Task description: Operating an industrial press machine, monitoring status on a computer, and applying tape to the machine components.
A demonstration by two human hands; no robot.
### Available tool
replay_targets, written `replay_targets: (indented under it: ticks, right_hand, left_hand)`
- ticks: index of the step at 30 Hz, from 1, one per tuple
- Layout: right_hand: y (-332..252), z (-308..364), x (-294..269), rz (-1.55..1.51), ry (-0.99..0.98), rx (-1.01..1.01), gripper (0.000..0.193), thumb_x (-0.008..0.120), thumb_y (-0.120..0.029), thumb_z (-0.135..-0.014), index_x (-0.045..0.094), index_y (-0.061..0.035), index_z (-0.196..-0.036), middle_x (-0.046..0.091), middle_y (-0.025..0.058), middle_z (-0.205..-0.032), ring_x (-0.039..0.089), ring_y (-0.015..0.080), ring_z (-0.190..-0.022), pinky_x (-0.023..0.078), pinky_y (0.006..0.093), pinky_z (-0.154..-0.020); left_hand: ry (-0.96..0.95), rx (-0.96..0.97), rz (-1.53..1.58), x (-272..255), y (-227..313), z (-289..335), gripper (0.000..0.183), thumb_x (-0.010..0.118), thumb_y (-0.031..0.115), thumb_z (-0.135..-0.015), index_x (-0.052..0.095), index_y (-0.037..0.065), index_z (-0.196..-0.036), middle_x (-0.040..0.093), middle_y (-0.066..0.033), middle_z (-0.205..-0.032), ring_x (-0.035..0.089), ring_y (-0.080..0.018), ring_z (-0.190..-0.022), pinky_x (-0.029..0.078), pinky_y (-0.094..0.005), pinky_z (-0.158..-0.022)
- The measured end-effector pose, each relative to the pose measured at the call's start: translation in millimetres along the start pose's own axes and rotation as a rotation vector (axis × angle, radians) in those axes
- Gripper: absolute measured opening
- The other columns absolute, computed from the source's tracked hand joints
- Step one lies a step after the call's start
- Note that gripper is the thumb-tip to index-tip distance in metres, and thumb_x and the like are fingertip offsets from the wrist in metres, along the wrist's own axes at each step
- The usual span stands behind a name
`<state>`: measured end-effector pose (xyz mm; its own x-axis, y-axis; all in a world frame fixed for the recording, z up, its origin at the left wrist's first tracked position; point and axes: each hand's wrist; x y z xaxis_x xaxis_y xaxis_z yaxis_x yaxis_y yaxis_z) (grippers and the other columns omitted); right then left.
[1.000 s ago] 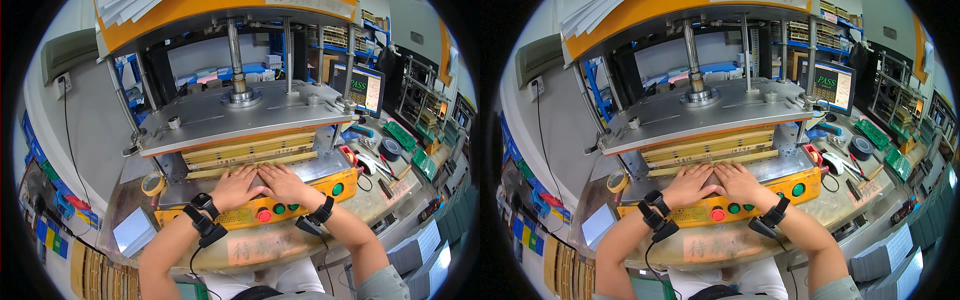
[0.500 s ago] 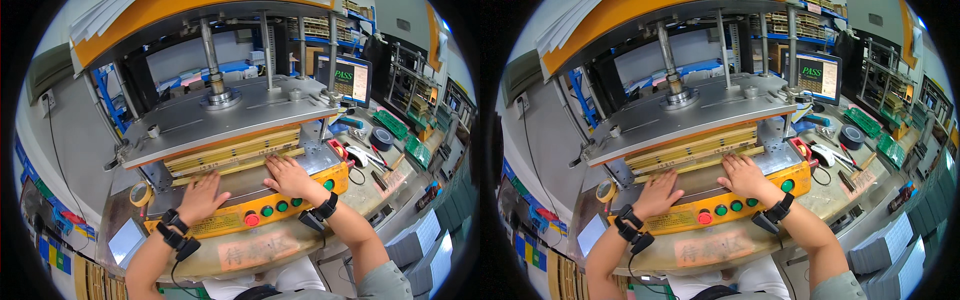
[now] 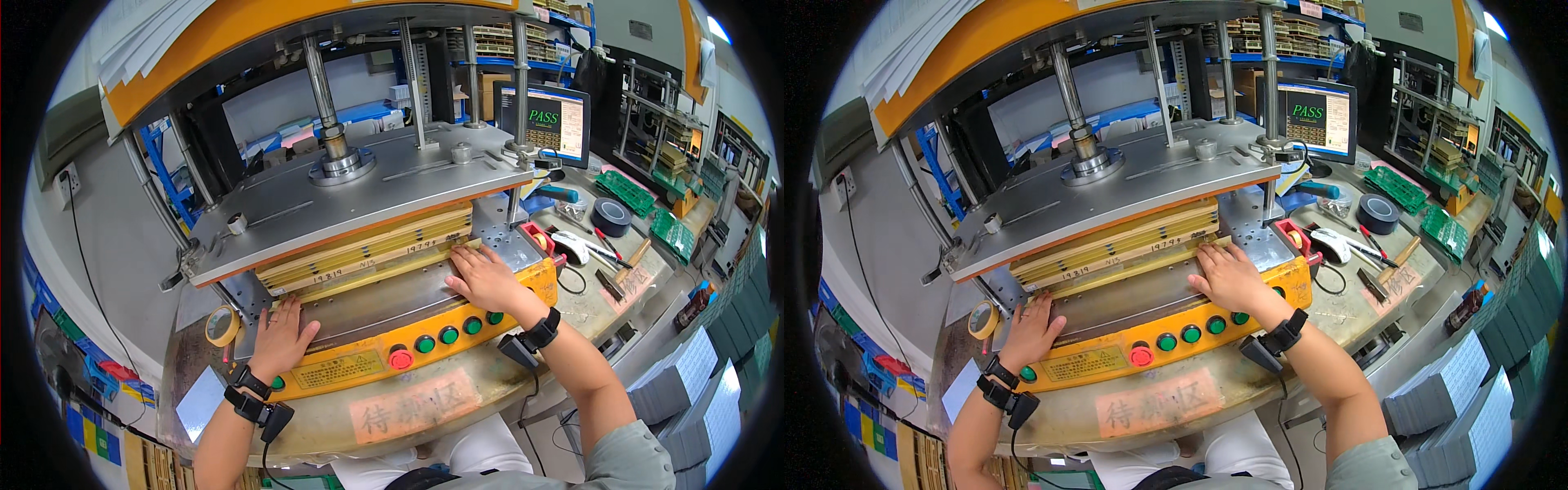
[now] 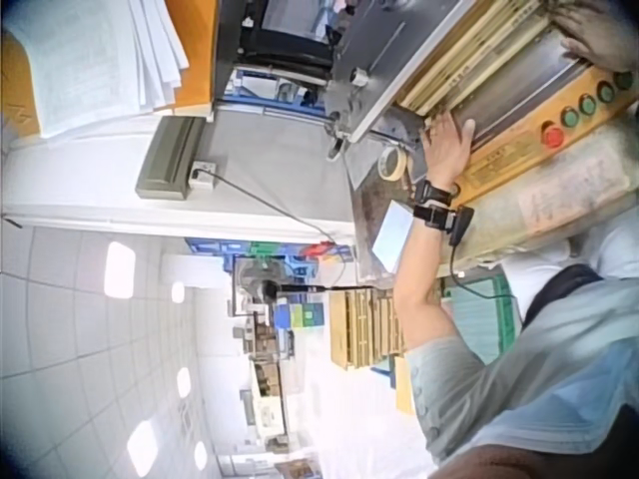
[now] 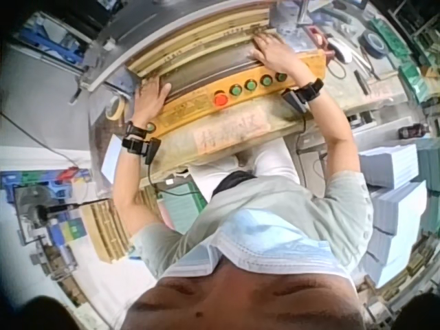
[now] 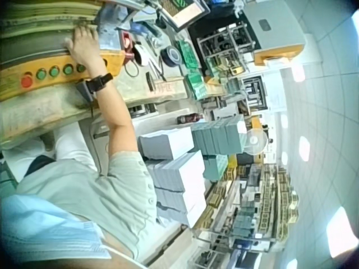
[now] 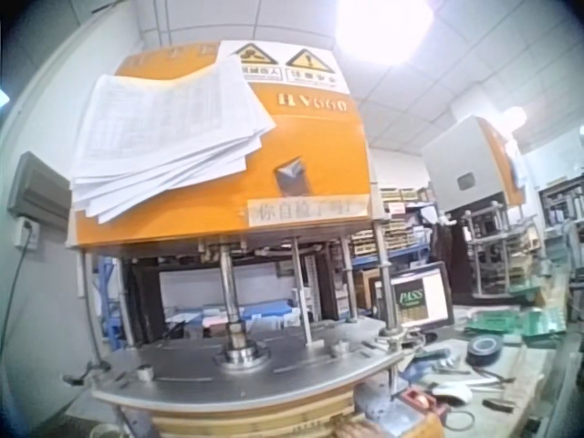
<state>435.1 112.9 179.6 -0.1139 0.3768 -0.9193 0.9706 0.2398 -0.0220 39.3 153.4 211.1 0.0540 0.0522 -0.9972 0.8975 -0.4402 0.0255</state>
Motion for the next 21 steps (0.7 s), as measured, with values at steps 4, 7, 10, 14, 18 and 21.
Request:
replay_targets:
  ticks: [4, 7, 10, 14, 18, 21]
  right_hand:
    - [-0.9, 2.1, 2.2, -0.02, 0.034, 0.023, 0.063, 0.033, -0.047, -0.098, 0.044, 0.0034, -0.133, 0.047, 0.0185, -0.137, 0.041, 0.0292, -0.131, 0.024, 0.0434, -0.112]
    - [2.4, 4.7, 0.0, 0.017, 0.061, 0.117, 0.063, 0.034, -0.048, -0.098, 0.044, 0.0042, -0.132, 0.048, 0.0192, -0.136, 0.041, 0.0306, -0.131, 0.023, 0.0443, -0.112]
    - [7.7, 3.7, 5.2, 0.056, 0.09, 0.11, 0.064, 0.035, -0.049, -0.097, 0.045, 0.0049, -0.13, 0.049, 0.0194, -0.135, 0.042, 0.0315, -0.13, 0.023, 0.0464, -0.112]
    - [12.3, -1.0, 1.5, 0.055, 0.058, 0.149, 0.064, 0.034, -0.049, -0.097, 0.045, 0.0048, -0.13, 0.051, 0.0195, -0.133, 0.042, 0.0317, -0.13, 0.022, 0.0483, -0.112]
    - [17.6, 1.0, -2.4, 0.033, 0.029, 0.175, 0.064, 0.033, -0.05, -0.098, 0.045, 0.0041, -0.13, 0.053, 0.0184, -0.131, 0.041, 0.032, -0.131, 0.021, 0.0489, -0.112]
    - [21.3, 2.1, -4.9, 0.035, 0.01, 0.175, 0.064, 0.033, -0.05, -0.098, 0.045, 0.0037, -0.13, 0.053, 0.0174, -0.131, 0.04, 0.0318, -0.131, 0.02, 0.0491, -0.112]
  left_hand:
    - [0.019, -0.037, 0.022, 4.5, -4.1, 0.0, 0.075, 0.03, 0.056, -0.096, 0.029, -0.002, -0.143, 0.03, -0.0201, -0.15, 0.026, -0.0309, -0.14, 0.012, -0.0514, -0.114]
    - [0.04, -0.058, 0.022, 4.5, -7.3, 2.2, 0.075, 0.031, 0.056, -0.096, 0.029, -0.002, -0.143, 0.03, -0.0207, -0.149, 0.027, -0.0324, -0.14, 0.014, -0.0518, -0.114]
    - [0.048, -0.066, 0.032, 8.1, -9.8, -1.2, 0.075, 0.032, 0.056, -0.096, 0.03, -0.003, -0.142, 0.032, -0.0214, -0.148, 0.028, -0.0341, -0.139, 0.016, -0.0518, -0.113]
    - [0.074, -0.071, 0.074, 9.1, -15.0, 0.8, 0.074, 0.036, 0.054, -0.095, 0.03, -0.004, -0.141, 0.033, -0.0228, -0.147, 0.03, -0.0364, -0.137, 0.018, -0.0513, -0.113]
    - [0.087, -0.093, 0.105, 12.9, -21.6, 2.7, 0.074, 0.037, 0.053, -0.095, 0.032, -0.005, -0.14, 0.035, -0.0251, -0.145, 0.032, -0.0375, -0.135, 0.019, -0.051, -0.112]
    - [0.105, -0.067, 0.131, 14.0, -25.3, -0.6, 0.075, 0.038, 0.054, -0.095, 0.033, -0.006, -0.139, 0.037, -0.0276, -0.142, 0.034, -0.0388, -0.134, 0.02, -0.0513, -0.112]
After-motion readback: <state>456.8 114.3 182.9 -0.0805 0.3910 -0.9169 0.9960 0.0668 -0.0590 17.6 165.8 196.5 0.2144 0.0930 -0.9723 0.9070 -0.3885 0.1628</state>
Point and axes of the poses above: each hand's wrist, its own z-axis away from the middle knuckle, its own x-axis out of the palm, y = z × x
